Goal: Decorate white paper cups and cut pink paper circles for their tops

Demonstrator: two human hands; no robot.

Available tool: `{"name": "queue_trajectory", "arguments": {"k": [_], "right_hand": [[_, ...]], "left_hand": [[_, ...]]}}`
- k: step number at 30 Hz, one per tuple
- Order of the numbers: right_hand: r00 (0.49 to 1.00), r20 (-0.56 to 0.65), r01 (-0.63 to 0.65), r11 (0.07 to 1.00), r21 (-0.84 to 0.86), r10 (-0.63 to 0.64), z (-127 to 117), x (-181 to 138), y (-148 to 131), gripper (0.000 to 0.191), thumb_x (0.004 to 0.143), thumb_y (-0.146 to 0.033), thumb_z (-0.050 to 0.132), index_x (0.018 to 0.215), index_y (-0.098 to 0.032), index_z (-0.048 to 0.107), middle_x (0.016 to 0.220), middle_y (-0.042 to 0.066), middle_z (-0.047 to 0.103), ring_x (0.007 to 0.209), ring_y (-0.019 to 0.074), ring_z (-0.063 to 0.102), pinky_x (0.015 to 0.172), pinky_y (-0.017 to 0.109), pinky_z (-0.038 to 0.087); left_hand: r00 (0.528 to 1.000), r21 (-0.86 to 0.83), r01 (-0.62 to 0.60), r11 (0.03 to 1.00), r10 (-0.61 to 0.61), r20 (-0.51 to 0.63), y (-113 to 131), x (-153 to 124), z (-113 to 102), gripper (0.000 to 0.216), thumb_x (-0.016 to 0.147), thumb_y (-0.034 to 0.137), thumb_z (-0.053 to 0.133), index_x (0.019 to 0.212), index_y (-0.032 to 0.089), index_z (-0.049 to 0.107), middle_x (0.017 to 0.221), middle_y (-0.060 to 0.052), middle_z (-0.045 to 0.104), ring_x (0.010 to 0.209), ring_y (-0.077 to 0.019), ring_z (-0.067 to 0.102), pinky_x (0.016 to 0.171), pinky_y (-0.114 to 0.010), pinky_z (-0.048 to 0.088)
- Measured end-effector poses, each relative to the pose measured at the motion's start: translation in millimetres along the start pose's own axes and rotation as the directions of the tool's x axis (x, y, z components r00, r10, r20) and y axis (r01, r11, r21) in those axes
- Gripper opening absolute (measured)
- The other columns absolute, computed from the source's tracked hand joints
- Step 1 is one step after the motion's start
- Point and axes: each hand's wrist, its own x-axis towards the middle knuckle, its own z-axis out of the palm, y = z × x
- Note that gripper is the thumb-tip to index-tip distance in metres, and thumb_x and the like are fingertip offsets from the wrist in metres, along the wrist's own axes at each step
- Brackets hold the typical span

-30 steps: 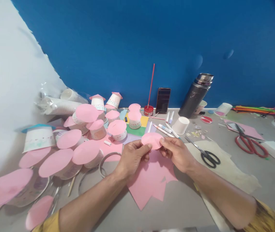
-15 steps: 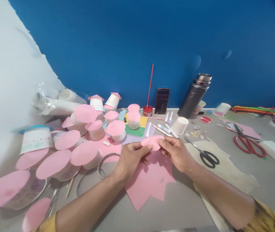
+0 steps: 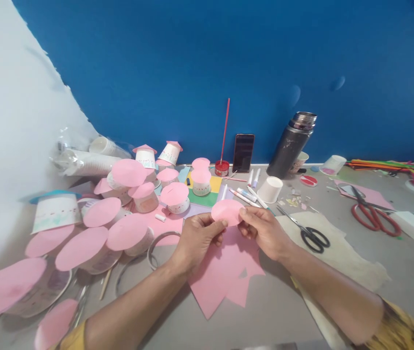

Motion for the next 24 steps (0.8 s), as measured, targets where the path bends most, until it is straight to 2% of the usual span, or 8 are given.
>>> {"name": "queue_trajectory", "arguments": {"k": [4,7,12,14,17,20,24], "right_hand": [[0.998,0.043,-0.049,0.999,0.022,0.048,0.6,-0.6,-0.4,0.054,0.072,-0.071,0.080,0.070,-0.018,0.069,0.055,-0.001,0.055,0.053,0.0111,0.043,0.051,0.026,0.031],[0.998,0.006,-0.056,0.998,-0.039,0.056,1.6,-1.3,-0.4,0.049,0.066,-0.064,0.086,0.073,-0.017,0.074,0.053,-0.003,0.052,0.051,0.0105,0.041,0.048,0.026,0.028],[0.997,-0.078,0.002,0.993,-0.120,-0.012,3.4,-2.6,-1.0,0.038,0.069,-0.055,0.083,0.068,-0.018,0.072,0.052,-0.003,0.051,0.051,0.0107,0.040,0.048,0.026,0.031],[0.994,-0.101,0.023,0.987,-0.158,-0.039,3.9,-3.2,-1.8,0.037,0.071,-0.054,0.081,0.066,-0.019,0.071,0.052,-0.003,0.052,0.051,0.0107,0.040,0.049,0.027,0.032],[0.993,-0.092,0.057,0.978,-0.200,-0.077,4.1,-4.2,-2.6,0.035,0.073,-0.053,0.080,0.068,-0.018,0.072,0.055,-0.003,0.052,0.054,0.0108,0.041,0.052,0.027,0.033],[0.995,-0.057,0.069,0.977,-0.203,-0.082,3.4,-4.7,-2.1,0.035,0.073,-0.053,0.080,0.073,-0.018,0.075,0.057,-0.003,0.052,0.056,0.0111,0.041,0.054,0.027,0.032],[0.999,0.001,0.040,0.995,-0.086,-0.040,1.5,-2.8,-0.7,0.040,0.073,-0.057,0.082,0.077,-0.017,0.076,0.056,-0.003,0.052,0.054,0.0107,0.040,0.052,0.027,0.029]], "left_hand": [[1.000,0.013,-0.024,1.000,0.024,-0.012,-0.8,0.7,-1.0,0.031,0.069,0.041,0.087,0.063,0.015,0.071,0.054,0.000,0.060,0.051,-0.0098,0.049,0.053,-0.024,0.039],[0.999,0.005,-0.034,0.999,0.034,-0.010,-1.5,0.6,-0.4,0.030,0.069,0.038,0.086,0.061,0.015,0.069,0.053,0.000,0.060,0.051,-0.0091,0.050,0.054,-0.024,0.040],[0.989,-0.255,0.128,0.958,-0.103,0.111,-3.5,-1.8,3.1,0.034,0.066,0.043,0.089,0.071,0.013,0.073,0.066,-0.003,0.066,0.053,-0.0097,0.055,0.052,-0.023,0.042],[0.983,-0.287,0.156,0.945,-0.120,0.138,-4.4,-2.6,3.5,0.038,0.065,0.046,0.091,0.073,0.013,0.074,0.068,-0.003,0.066,0.053,-0.0098,0.055,0.050,-0.023,0.042],[0.990,-0.229,0.098,0.968,-0.071,0.123,-5.9,-1.8,1.9,0.036,0.067,0.044,0.092,0.073,0.013,0.075,0.066,-0.001,0.063,0.054,-0.0093,0.055,0.052,-0.024,0.043],[0.996,-0.093,0.017,0.996,-0.008,0.093,-6.4,0.2,-0.8,0.032,0.071,0.042,0.089,0.071,0.014,0.074,0.061,-0.001,0.062,0.053,-0.0096,0.052,0.055,-0.024,0.042],[0.993,0.075,-0.103,0.992,0.099,0.058,-2.5,-0.7,-1.2,0.030,0.077,0.041,0.083,0.066,0.015,0.072,0.055,0.000,0.059,0.053,-0.0103,0.048,0.055,-0.025,0.038]]}}
